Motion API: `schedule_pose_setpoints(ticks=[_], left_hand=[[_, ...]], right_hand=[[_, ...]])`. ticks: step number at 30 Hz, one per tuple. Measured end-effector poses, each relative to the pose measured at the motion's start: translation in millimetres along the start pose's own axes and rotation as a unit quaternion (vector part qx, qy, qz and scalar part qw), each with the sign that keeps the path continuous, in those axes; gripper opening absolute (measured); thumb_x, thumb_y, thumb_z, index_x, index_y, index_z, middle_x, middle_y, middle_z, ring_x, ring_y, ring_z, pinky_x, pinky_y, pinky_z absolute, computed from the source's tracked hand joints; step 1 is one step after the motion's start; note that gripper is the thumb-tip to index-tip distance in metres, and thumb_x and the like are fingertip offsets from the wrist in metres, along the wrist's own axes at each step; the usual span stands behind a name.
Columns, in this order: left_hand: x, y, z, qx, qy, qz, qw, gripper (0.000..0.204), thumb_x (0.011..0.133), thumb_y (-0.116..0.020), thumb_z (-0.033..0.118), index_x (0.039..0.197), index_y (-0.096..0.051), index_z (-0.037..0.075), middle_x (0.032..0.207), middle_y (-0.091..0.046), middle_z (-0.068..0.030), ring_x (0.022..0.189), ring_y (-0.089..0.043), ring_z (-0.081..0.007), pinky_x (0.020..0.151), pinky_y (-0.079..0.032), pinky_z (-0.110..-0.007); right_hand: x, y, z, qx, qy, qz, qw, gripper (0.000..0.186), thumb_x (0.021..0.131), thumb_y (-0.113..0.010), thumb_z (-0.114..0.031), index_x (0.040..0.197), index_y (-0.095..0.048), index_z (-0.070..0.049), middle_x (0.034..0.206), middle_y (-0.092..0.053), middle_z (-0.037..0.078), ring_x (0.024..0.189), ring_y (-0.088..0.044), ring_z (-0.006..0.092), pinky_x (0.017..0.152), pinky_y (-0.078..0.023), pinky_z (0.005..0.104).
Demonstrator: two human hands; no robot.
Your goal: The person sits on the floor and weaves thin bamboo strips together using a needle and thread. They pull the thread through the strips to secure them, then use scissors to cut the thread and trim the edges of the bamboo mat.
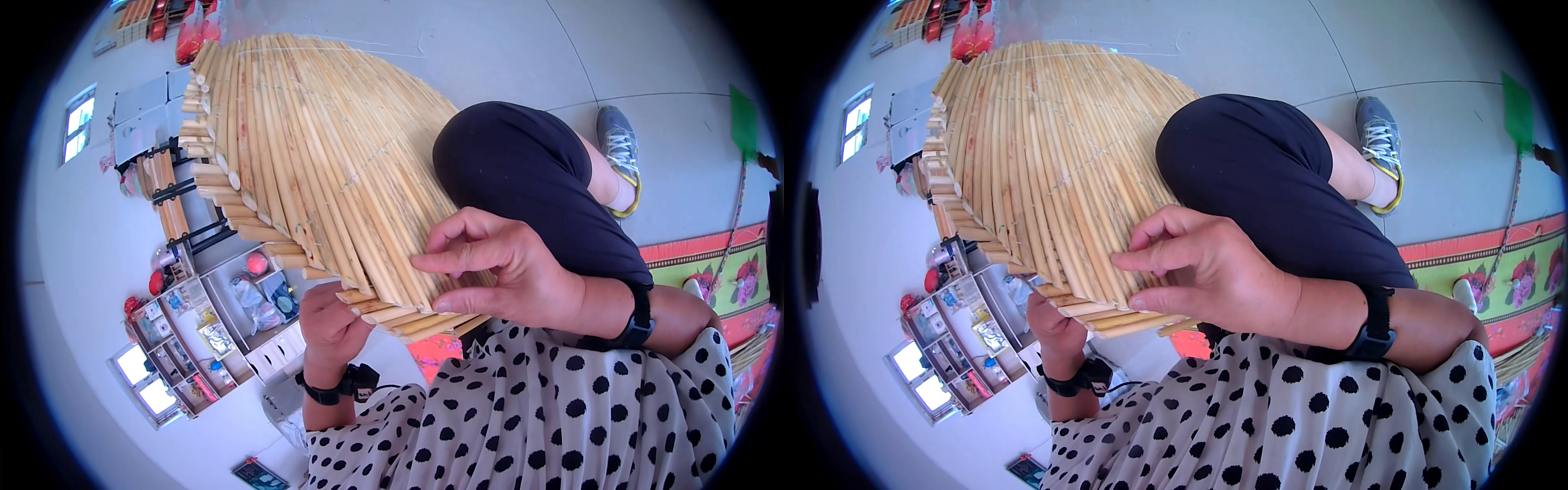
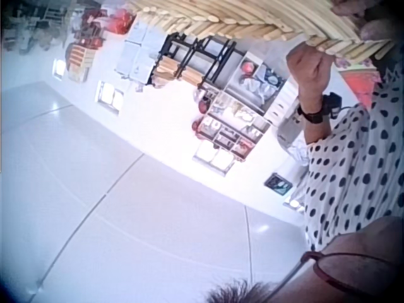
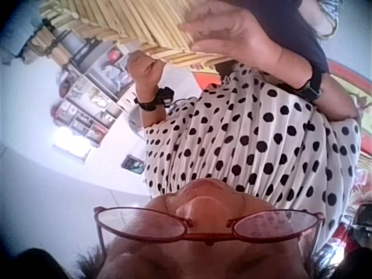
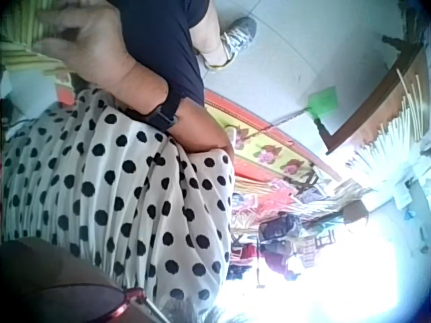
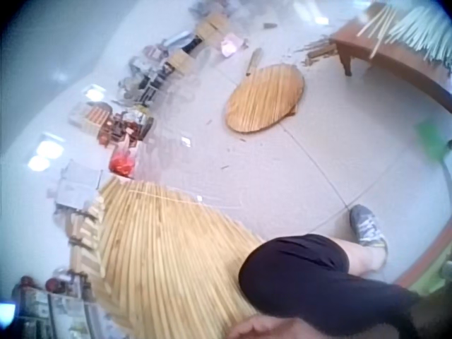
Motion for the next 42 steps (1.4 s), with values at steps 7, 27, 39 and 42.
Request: schedule_pose_setpoints(ticks=[7,27,39,42], left_hand=[[5.6,1.4,4.3,0.006,-0.011,-0.001,1.0,0.014,0.066,-0.073,0.007,0.08,-0.069,0.003,0.077,-0.069,-0.0091,0.062,-0.065,-0.0265,0.056,-0.05,-0.031],[-9.4,-6.9,-10.1,-0.029,0.043,-0.047,0.998,0.056,0.074,-0.079,0.03,0.118,-0.06,0.001,0.116,-0.066,-0.0114,0.102,-0.067,-0.0251,0.088,-0.053,-0.036],[-17.6,-5.5,-11.9,-0.105,0.17,-0.088,0.976,0.063,0.08,-0.074,0.018,0.131,-0.044,-0.005,0.124,-0.06,-0.0152,0.109,-0.063,-0.0231,0.093,-0.052,-0.035],[-5.2,-8.7,-2.7,-0.171,0.197,-0.057,0.964,0.037,0.078,-0.07,0.013,0.113,-0.062,0.005,0.111,-0.067,-0.0111,0.101,-0.066,-0.0283,0.088,-0.052,-0.036]], right_hand=[[-1.1,1.1,-0.2,0.001,-0.027,-0.018,0.999,0.04,0.075,-0.08,-0.005,0.114,-0.07,-0.007,0.1,-0.058,0.007,0.085,-0.059,0.0145,0.074,-0.052,0.0263],[0.0,1.5,2.4,-0.002,-0.012,-0.025,1.0,0.043,0.074,-0.082,-0.005,0.116,-0.069,-0.006,0.1,-0.058,0.007,0.083,-0.06,0.0144,0.072,-0.052,0.0264],[-0.6,2.0,2.0,-0.011,0.006,-0.027,1.0,0.045,0.074,-0.081,-0.004,0.117,-0.069,-0.006,0.102,-0.057,0.007,0.089,-0.058,0.0138,0.078,-0.049,0.0263],[-0.8,0.2,4.2,-0.008,0.002,-0.026,1.0,0.045,0.074,-0.081,-0.004,0.117,-0.069,-0.006,0.103,-0.057,0.006,0.088,-0.057,0.0128,0.077,-0.049,0.0254]])
Point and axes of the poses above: each hand's wrist, its own x-axis towards the middle knuckle, its own y-axis out of the back of the hand, z = x × y, the point moved 2 cm from there along x, towards the middle knuckle
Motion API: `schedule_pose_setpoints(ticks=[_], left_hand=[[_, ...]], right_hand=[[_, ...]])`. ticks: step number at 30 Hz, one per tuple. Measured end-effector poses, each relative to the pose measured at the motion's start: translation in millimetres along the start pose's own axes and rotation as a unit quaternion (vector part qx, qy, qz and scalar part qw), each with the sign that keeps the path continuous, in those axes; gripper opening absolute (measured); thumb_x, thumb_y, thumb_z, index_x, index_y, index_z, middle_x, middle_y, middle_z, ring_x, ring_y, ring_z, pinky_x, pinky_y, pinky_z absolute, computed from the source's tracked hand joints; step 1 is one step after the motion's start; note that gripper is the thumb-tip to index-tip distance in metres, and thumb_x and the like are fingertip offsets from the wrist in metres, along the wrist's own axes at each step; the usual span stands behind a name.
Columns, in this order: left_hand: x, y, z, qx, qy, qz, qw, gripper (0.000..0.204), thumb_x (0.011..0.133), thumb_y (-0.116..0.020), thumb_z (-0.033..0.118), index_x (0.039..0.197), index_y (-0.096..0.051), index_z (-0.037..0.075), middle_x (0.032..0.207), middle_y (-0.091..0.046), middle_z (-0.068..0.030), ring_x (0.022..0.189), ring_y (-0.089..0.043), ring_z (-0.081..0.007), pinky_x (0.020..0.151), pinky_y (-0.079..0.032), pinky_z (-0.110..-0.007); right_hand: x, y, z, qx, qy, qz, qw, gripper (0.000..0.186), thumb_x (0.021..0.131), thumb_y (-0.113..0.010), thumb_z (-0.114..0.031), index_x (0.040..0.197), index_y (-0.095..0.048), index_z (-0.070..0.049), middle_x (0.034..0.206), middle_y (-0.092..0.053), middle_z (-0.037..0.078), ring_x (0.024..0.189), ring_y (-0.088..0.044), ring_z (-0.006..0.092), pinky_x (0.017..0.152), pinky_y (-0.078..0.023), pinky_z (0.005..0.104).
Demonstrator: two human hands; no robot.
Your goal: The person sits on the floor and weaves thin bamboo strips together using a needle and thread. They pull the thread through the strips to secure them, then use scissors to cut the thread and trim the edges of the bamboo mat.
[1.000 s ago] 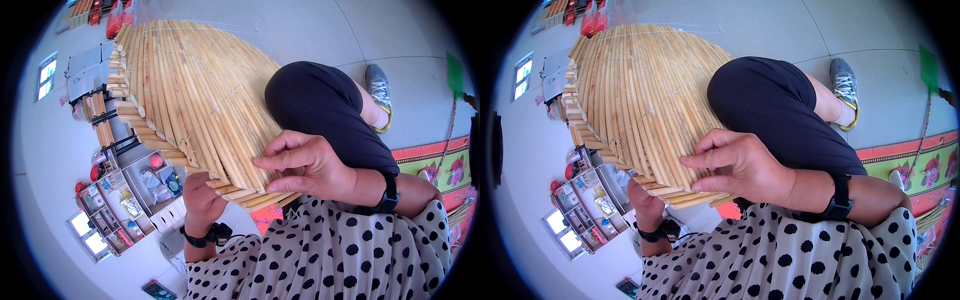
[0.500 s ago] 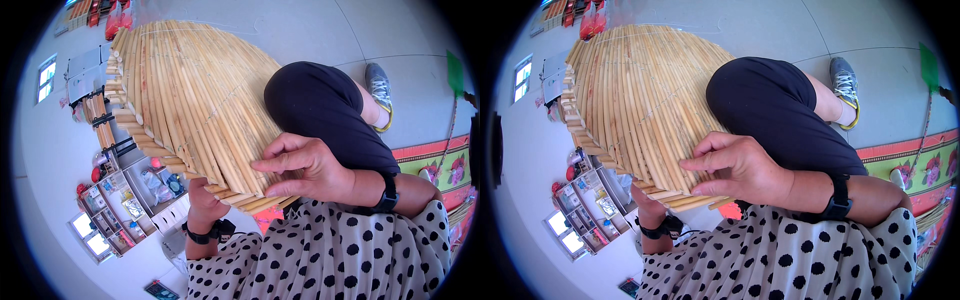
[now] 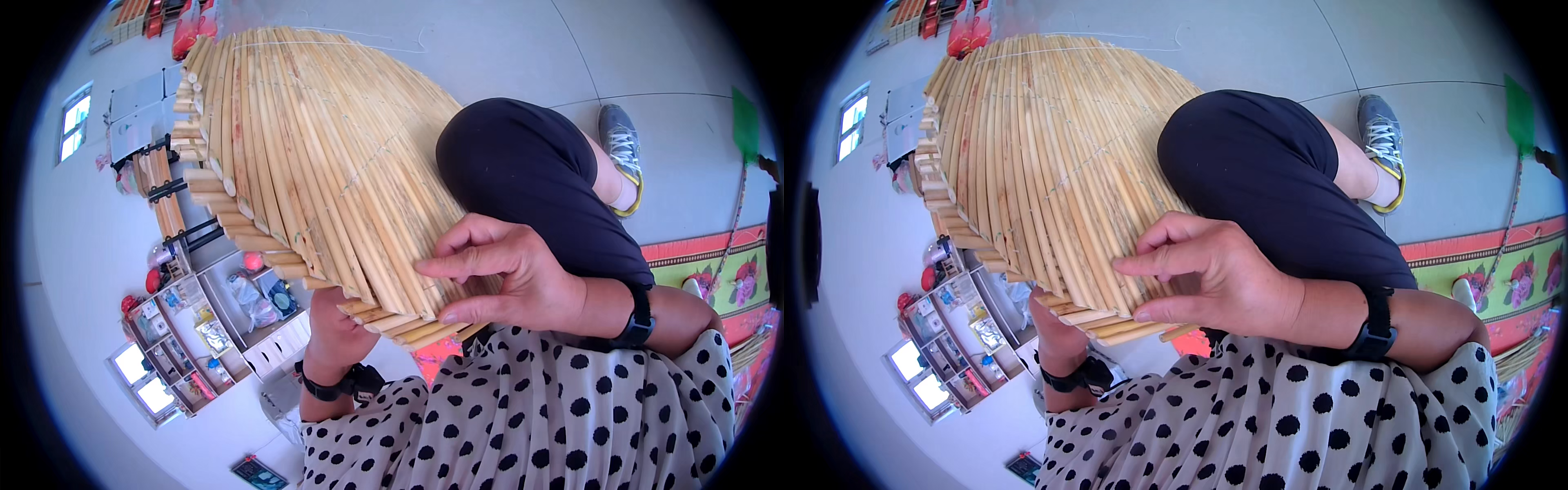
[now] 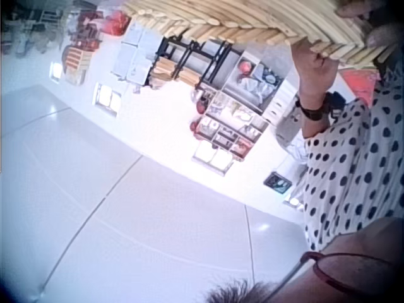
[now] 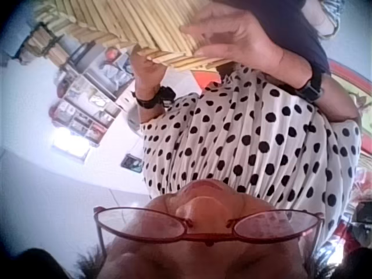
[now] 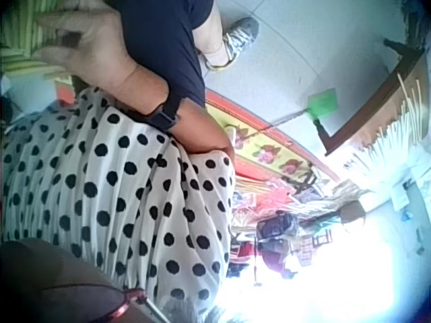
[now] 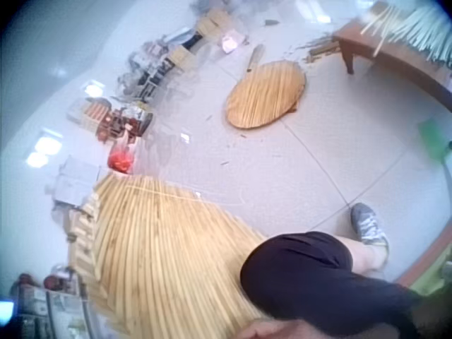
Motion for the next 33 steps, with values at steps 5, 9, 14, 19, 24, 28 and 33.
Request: schedule_pose_setpoints(ticks=[5,9,14,19,24,28,33], left_hand=[[0.5,1.6,5.1,-0.018,-0.025,-0.01,0.999,0.029,0.077,-0.068,0.01,0.105,-0.072,0.01,0.107,-0.071,-0.0084,0.1,-0.067,-0.0307,0.088,-0.051,-0.036],[10.5,2.4,-2.5,0.03,-0.092,-0.038,0.995,0.029,0.078,-0.067,0.009,0.107,-0.071,0.01,0.107,-0.07,-0.0079,0.101,-0.066,-0.0307,0.088,-0.051,-0.036],[5.4,14.3,-0.9,0.098,-0.117,-0.095,0.984,0.032,0.079,-0.068,0.015,0.109,-0.068,0.004,0.11,-0.069,-0.0106,0.101,-0.067,-0.0284,0.087,-0.052,-0.036],[10.5,19.0,7.9,0.101,-0.124,-0.118,0.98,0.027,0.078,-0.065,0.002,0.105,-0.069,0.006,0.104,-0.069,-0.0108,0.091,-0.067,-0.0332,0.081,-0.053,-0.036],[11.2,26.7,14.5,0.148,-0.131,-0.145,0.969,0.029,0.078,-0.065,0.002,0.107,-0.069,0.005,0.105,-0.069,-0.0117,0.093,-0.066,-0.0345,0.082,-0.053,-0.037],[13.4,31.5,10.8,0.166,-0.139,-0.164,0.962,0.031,0.077,-0.065,0.004,0.108,-0.069,0.006,0.106,-0.068,-0.0124,0.096,-0.064,-0.0361,0.083,-0.052,-0.038],[12.7,32.2,5.7,0.116,-0.111,-0.175,0.971,0.033,0.078,-0.06,0.004,0.11,-0.069,0.006,0.112,-0.066,-0.0136,0.104,-0.061,-0.0372,0.093,-0.047,-0.041]], right_hand=[[0.0,0.9,-2.7,0.005,-0.014,-0.013,1.0,0.045,0.075,-0.081,-0.003,0.118,-0.068,-0.005,0.104,-0.057,0.006,0.088,-0.057,0.0119,0.077,-0.049,0.0248],[0.4,3.5,2.0,-0.007,-0.013,-0.003,1.0,0.044,0.075,-0.081,-0.003,0.117,-0.068,-0.005,0.104,-0.057,0.006,0.089,-0.057,0.0123,0.079,-0.05,0.0252],[1.8,2.1,-2.0,0.001,-0.012,-0.013,1.0,0.044,0.075,-0.081,-0.003,0.117,-0.068,-0.005,0.105,-0.058,0.006,0.092,-0.058,0.0136,0.081,-0.05,0.0258],[2.0,1.8,-2.1,0.002,-0.017,-0.012,1.0,0.044,0.074,-0.081,-0.003,0.117,-0.068,-0.005,0.104,-0.058,0.006,0.093,-0.058,0.014,0.082,-0.05,0.026],[2.4,1.9,-3.6,0.003,-0.017,-0.014,1.0,0.045,0.074,-0.081,-0.004,0.117,-0.068,-0.005,0.103,-0.058,0.006,0.093,-0.058,0.0147,0.082,-0.05,0.0263],[2.3,3.3,-2.3,-0.001,-0.015,-0.016,1.0,0.045,0.074,-0.081,-0.005,0.118,-0.068,-0.005,0.103,-0.058,0.007,0.093,-0.058,0.0152,0.082,-0.05,0.0266],[2.5,4.0,-1.8,0.012,-0.018,-0.016,1.0,0.044,0.075,-0.081,-0.005,0.118,-0.068,-0.005,0.102,-0.058,0.007,0.092,-0.058,0.0152,0.082,-0.05,0.0264]])
Point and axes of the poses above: each hand's wrist, its own x-axis towards the middle knuckle, its own y-axis out of the back of the hand, z = x × y, the point moved 2 cm from there along x, towards the middle knuckle
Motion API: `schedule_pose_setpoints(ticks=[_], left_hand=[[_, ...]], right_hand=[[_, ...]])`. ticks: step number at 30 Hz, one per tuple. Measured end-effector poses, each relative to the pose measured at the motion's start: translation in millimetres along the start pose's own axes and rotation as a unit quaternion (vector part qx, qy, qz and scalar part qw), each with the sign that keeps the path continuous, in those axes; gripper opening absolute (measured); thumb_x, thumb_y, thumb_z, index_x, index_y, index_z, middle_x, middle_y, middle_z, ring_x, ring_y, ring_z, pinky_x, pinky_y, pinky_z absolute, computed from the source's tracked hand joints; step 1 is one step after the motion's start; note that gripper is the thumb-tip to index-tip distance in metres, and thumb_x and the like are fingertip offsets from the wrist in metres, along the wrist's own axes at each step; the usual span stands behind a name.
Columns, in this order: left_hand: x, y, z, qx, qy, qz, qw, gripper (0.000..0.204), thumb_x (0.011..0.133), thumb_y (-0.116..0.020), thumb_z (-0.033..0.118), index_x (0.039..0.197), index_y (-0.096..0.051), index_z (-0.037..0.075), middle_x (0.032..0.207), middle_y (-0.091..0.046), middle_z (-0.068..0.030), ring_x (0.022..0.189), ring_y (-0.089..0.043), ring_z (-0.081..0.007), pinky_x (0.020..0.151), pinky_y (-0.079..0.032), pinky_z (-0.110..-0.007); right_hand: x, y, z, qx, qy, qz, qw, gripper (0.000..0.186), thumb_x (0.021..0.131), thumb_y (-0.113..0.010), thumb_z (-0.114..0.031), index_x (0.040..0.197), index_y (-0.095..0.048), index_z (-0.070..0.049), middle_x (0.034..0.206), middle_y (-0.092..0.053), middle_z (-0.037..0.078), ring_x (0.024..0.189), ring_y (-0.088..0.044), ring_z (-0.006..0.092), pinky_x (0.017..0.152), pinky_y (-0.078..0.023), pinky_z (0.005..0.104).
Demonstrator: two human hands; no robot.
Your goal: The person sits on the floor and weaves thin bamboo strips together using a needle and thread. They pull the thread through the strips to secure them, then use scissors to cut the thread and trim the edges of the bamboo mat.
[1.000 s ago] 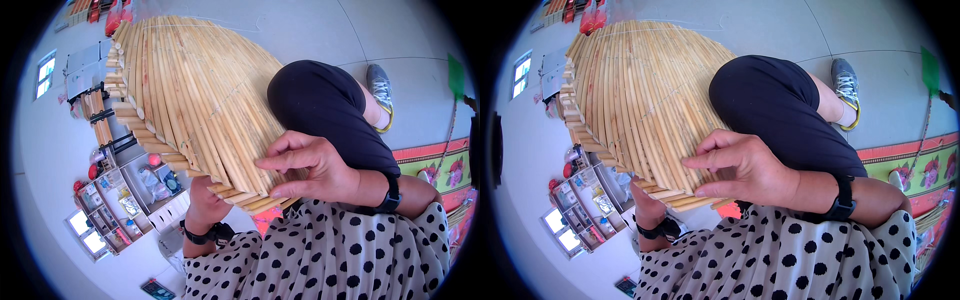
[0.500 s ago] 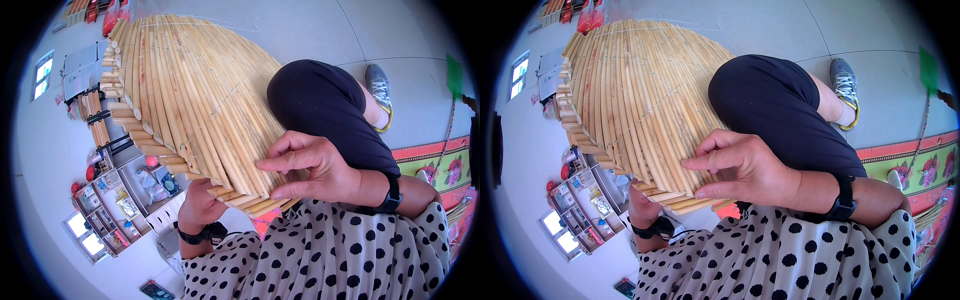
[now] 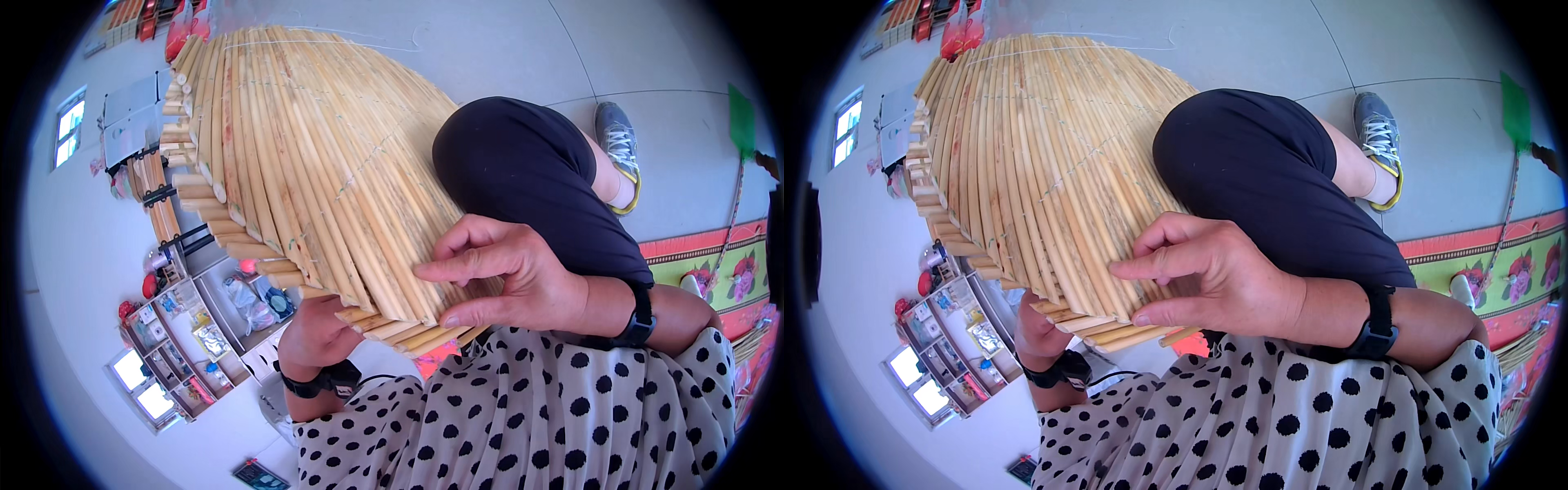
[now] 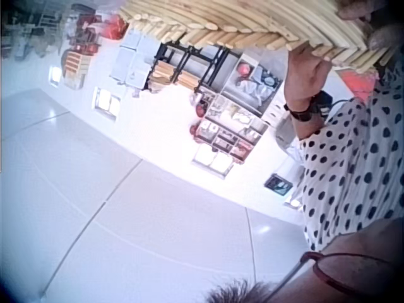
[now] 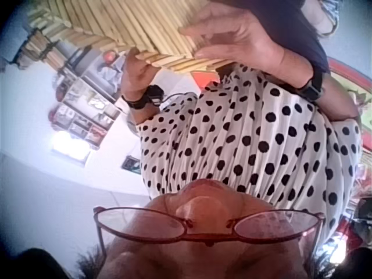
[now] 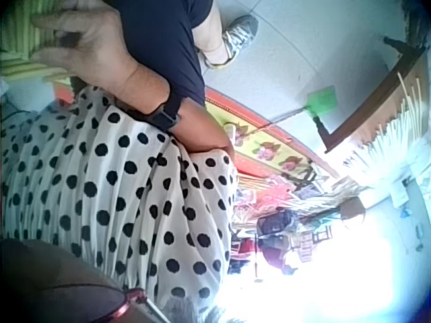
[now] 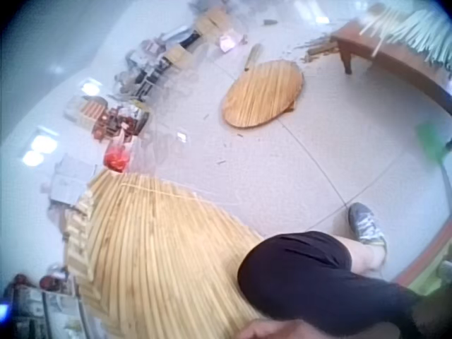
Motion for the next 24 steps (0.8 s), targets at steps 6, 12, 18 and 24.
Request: schedule_pose_setpoints(ticks=[6,12,18,24], left_hand=[[-4.3,-3.9,-3.6,-0.025,0.01,0.002,1.0,0.035,0.078,-0.056,0.004,0.111,-0.068,0.006,0.116,-0.065,-0.013,0.111,-0.058,-0.0367,0.1,-0.041,-0.042],[-7.6,-2.4,3.7,-0.018,0.005,0.032,0.999,0.027,0.081,-0.065,0.014,0.106,-0.071,0.006,0.113,-0.068,-0.0118,0.105,-0.064,-0.0333,0.091,-0.049,-0.039],[-2.0,-6.7,-6.2,-0.039,0.0,0.013,0.999,0.027,0.084,-0.061,0.008,0.11,-0.068,0.004,0.11,-0.067,-0.0136,0.101,-0.063,-0.0354,0.089,-0.048,-0.039],[1.2,-7.2,3.4,-0.019,-0.013,0.032,0.999,0.025,0.082,-0.064,0.007,0.107,-0.068,0.002,0.104,-0.068,-0.015,0.091,-0.066,-0.0363,0.08,-0.052,-0.037]], right_hand=[[0.3,0.3,0.7,0.004,0.009,-0.001,1.0,0.044,0.076,-0.08,-0.004,0.118,-0.068,-0.005,0.102,-0.058,0.007,0.091,-0.058,0.015,0.081,-0.05,0.0264],[0.6,-3.2,-1.6,0.014,0.006,-0.01,1.0,0.043,0.076,-0.08,-0.005,0.118,-0.068,-0.006,0.101,-0.058,0.007,0.09,-0.058,0.0148,0.08,-0.05,0.0262],[0.8,0.7,1.5,-0.003,0.007,0.004,1.0,0.043,0.076,-0.08,-0.006,0.117,-0.068,-0.006,0.101,-0.058,0.007,0.09,-0.058,0.0148,0.08,-0.05,0.0264],[0.2,0.0,3.0,-0.003,0.008,0.002,1.0,0.043,0.076,-0.08,-0.006,0.117,-0.069,-0.006,0.101,-0.058,0.007,0.091,-0.058,0.015,0.08,-0.05,0.0268]])
Point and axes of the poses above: each hand's wrist, its own x-axis towards the middle knuckle, its own y-axis out of the back of the hand, z = x × y, the point moved 2 cm from there along x, towards the middle knuckle
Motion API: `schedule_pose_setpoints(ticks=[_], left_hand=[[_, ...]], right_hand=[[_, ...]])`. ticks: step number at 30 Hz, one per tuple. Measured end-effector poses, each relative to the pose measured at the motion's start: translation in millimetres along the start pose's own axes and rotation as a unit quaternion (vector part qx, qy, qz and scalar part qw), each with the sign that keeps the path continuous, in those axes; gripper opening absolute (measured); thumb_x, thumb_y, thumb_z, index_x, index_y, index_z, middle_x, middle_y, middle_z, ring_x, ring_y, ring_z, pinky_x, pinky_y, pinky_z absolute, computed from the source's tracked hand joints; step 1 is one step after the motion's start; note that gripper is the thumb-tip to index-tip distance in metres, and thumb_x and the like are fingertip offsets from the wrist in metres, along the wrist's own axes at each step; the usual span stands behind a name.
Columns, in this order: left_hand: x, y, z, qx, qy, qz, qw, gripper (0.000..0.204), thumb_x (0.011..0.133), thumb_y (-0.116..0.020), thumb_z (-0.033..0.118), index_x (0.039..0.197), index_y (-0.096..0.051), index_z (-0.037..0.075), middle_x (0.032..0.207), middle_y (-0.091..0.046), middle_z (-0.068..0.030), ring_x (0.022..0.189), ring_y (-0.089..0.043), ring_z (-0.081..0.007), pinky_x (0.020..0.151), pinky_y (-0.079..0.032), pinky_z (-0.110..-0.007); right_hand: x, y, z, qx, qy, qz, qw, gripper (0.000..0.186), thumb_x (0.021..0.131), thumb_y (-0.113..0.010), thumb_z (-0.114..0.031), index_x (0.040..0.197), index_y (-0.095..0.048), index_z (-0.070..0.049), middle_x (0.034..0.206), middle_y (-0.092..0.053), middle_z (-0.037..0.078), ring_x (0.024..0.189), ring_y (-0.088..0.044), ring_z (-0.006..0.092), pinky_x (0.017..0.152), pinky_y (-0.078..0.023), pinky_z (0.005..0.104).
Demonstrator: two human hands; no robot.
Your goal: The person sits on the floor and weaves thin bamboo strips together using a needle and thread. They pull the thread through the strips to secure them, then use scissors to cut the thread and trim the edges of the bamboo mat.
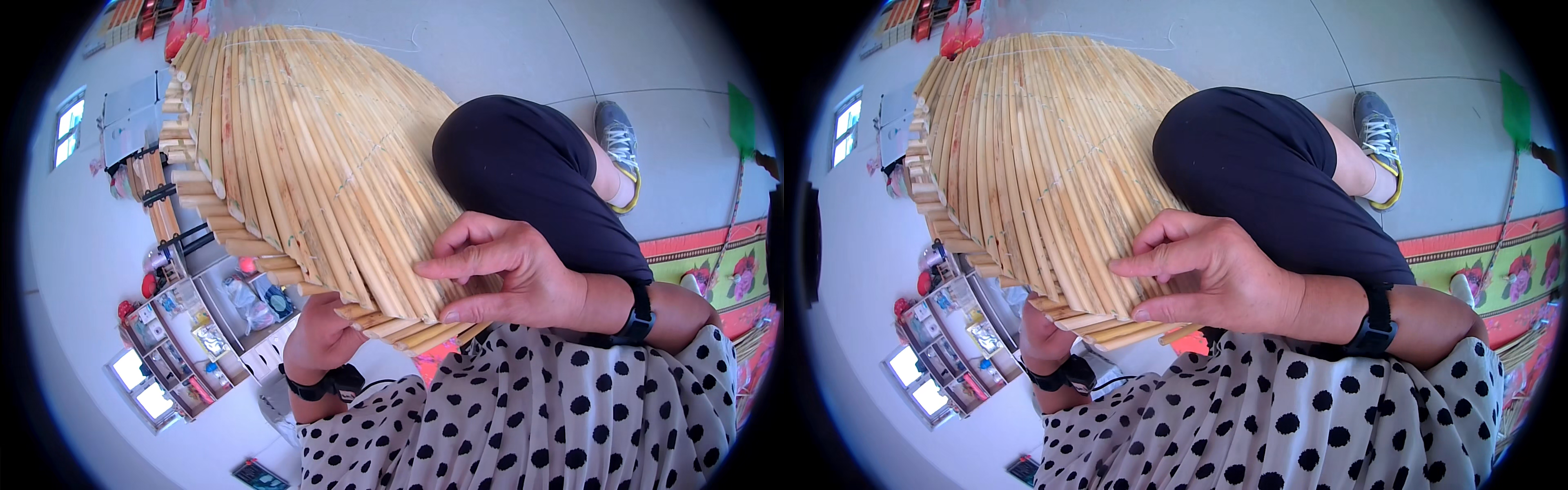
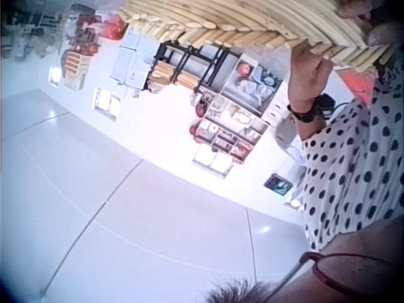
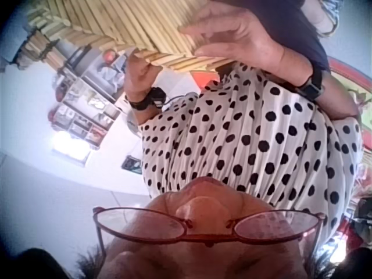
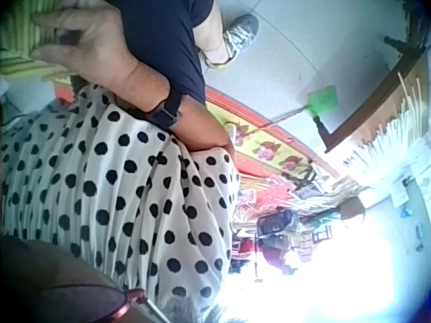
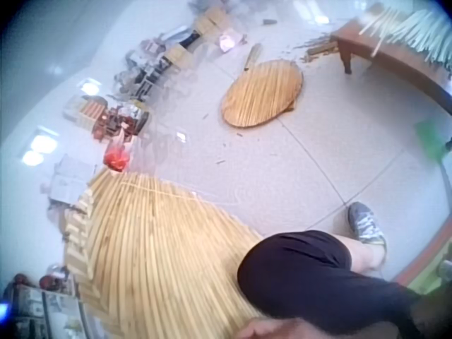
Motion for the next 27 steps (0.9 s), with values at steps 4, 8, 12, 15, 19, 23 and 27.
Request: schedule_pose_setpoints(ticks=[4,8,12,15,19,23,27], left_hand=[[1.1,6.7,5.9,0.039,0.014,0.002,0.999,0.026,0.08,-0.063,0.005,0.105,-0.068,0.002,0.102,-0.068,-0.0145,0.09,-0.065,-0.0366,0.08,-0.052,-0.038],[1.3,8.8,6.8,0.055,0.014,0.012,0.998,0.027,0.08,-0.063,0.007,0.106,-0.07,0.005,0.106,-0.068,-0.0134,0.096,-0.065,-0.0345,0.085,-0.05,-0.038],[1.3,-0.2,-4.1,0.014,0.006,0.053,0.998,0.026,0.082,-0.067,0.016,0.106,-0.071,0.006,0.116,-0.066,-0.0125,0.105,-0.065,-0.0302,0.091,-0.049,-0.038],[2.1,-2.9,-10.1,0.009,-0.018,0.051,0.998,0.031,0.081,-0.07,0.017,0.109,-0.069,0.004,0.118,-0.065,-0.0126,0.105,-0.065,-0.0286,0.091,-0.049,-0.037],[-12.0,-4.4,-12.3,-0.013,0.036,0.064,0.997,0.042,0.08,-0.073,0.016,0.118,-0.062,0.0,0.119,-0.065,-0.0124,0.106,-0.065,-0.0245,0.091,-0.05,-0.035],[-2.9,-8.6,-15.4,0.049,-0.023,0.066,0.996,0.051,0.079,-0.076,0.017,0.123,-0.057,-0.001,0.12,-0.065,-0.0122,0.107,-0.064,-0.0216,0.091,-0.051,-0.034],[0.2,-6.6,-12.8,0.074,-0.049,0.063,0.994,0.054,0.077,-0.079,0.02,0.122,-0.058,-0.001,0.12,-0.065,-0.0121,0.107,-0.065,-0.0212,0.09,-0.052,-0.034]], right_hand=[[0.1,-1.0,-1.9,0.001,-0.004,-0.001,1.0,0.043,0.076,-0.08,-0.005,0.117,-0.069,-0.006,0.101,-0.058,0.007,0.091,-0.058,0.015,0.08,-0.05,0.027],[0.7,-2.3,-0.8,0.008,-0.004,0.002,1.0,0.043,0.075,-0.081,-0.004,0.117,-0.069,-0.005,0.101,-0.058,0.007,0.09,-0.058,0.0149,0.079,-0.05,0.0266],[0.1,-1.6,0.7,0.015,-0.014,0.005,1.0,0.044,0.074,-0.081,-0.004,0.116,-0.069,-0.005,0.1,-0.058,0.006,0.089,-0.057,0.0147,0.078,-0.05,0.0262],[0.0,-1.2,3.1,0.007,-0.007,0.008,1.0,0.044,0.073,-0.082,-0.004,0.116,-0.069,-0.006,0.1,-0.058,0.006,0.088,-0.057,0.0138,0.076,-0.05,0.0254],[0.3,-2.8,1.1,0.033,-0.008,0.006,0.999,0.044,0.073,-0.082,-0.003,0.116,-0.07,-0.007,0.1,-0.057,0.005,0.088,-0.057,0.0123,0.074,-0.051,0.0239],[0.3,-2.7,2.4,0.021,-0.009,0.007,1.0,0.044,0.073,-0.082,-0.003,0.116,-0.07,-0.008,0.101,-0.057,0.005,0.088,-0.058,0.0118,0.074,-0.052,0.0232],[0.8,-2.9,2.2,0.017,-0.007,0.006,1.0,0.045,0.074,-0.081,-0.003,0.116,-0.069,-0.008,0.101,-0.057,0.005,0.088,-0.058,0.012,0.074,-0.053,0.0231]])
Point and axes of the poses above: each hand's wrist, its own x-axis towards the middle knuckle, its own y-axis out of the back of the hand, z = x × y, the point moved 2 cm from there along x, towards the middle knuckle
